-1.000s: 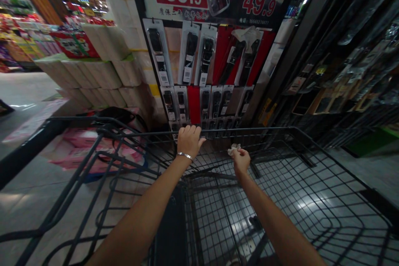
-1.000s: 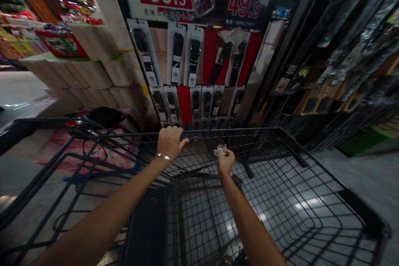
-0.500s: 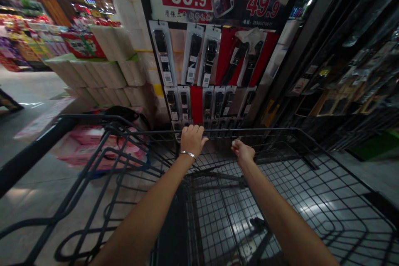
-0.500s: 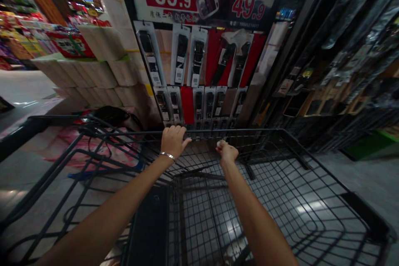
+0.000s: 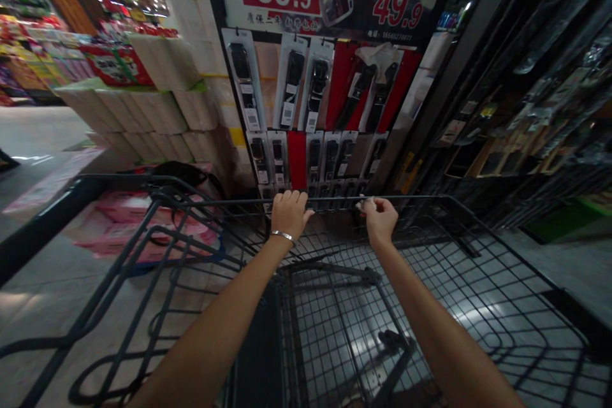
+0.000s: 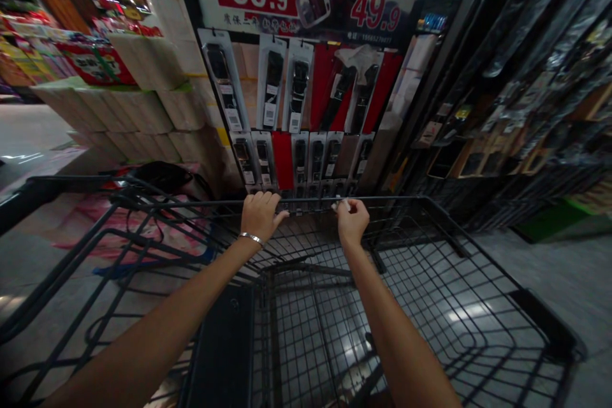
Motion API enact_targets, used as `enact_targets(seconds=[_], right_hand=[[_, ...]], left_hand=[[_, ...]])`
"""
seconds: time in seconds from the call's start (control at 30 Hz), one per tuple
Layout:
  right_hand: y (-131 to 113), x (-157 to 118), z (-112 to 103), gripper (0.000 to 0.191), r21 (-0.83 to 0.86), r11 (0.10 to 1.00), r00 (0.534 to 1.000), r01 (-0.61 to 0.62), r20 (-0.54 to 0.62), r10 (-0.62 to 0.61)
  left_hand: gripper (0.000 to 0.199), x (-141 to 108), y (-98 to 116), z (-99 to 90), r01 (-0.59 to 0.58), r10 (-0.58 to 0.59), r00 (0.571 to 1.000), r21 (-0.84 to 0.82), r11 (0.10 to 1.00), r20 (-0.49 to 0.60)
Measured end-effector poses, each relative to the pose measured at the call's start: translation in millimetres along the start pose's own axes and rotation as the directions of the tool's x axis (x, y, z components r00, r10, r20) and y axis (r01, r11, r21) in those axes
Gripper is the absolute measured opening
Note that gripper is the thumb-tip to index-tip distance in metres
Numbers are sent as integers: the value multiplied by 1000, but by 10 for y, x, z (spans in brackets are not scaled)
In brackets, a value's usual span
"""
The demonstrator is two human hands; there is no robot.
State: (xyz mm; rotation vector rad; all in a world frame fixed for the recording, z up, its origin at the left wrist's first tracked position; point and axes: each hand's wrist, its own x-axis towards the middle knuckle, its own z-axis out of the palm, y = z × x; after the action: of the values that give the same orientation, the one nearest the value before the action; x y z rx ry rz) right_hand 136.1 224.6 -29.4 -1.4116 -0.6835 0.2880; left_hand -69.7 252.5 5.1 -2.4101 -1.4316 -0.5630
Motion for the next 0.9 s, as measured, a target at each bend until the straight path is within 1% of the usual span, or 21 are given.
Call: enact_targets(seconds=[0.03,0.1,0.17,0.23,0.37,0.5,0.63,0.7,0.77,0.9], right_hand=[[43,-22,-11,13,-75,993,996,90,21,-89],[121,-67,-29,11,-190,945,964,264,61,-257],[180,-99,-43,10,-243,893,926,378,96,-366],[220,-115,-57,10,-260,859,898,441,130,-421],[276,-125,-80,9,-266,817,859,511,169,-483],[341,-131,-80,6,-273,796,841,541,178,-511],[422,-141,-69,2,-289,795,845,534,170,-506],[480,-155,-74,4,-295,809,862,508,167,-479],[561,-177,-94,5,-312,831,887,461,178,-425],[784,-210,-174,6,-387,866,946,318,194,-260]], left_hand=[[26,0,1,-1,1,-1,1000,-1,1000,2],[26,-1,2,2,4,-4,1000,-2,1000,0],[25,-3,1,10,6,-6,1000,-1,1000,-5],[25,-2,-1,18,5,-5,1000,0,1000,-11],[25,-1,-9,22,6,-6,1000,-2,1000,-12],[25,-1,-12,14,9,-9,1000,-9,1000,-8],[25,-2,-7,7,17,-17,1000,-13,1000,-1],[24,-3,-7,6,16,-16,1000,-10,1000,3],[24,-6,-12,9,10,-10,1000,-10,1000,7],[23,-8,-40,26,-6,7,1000,-38,999,12]])
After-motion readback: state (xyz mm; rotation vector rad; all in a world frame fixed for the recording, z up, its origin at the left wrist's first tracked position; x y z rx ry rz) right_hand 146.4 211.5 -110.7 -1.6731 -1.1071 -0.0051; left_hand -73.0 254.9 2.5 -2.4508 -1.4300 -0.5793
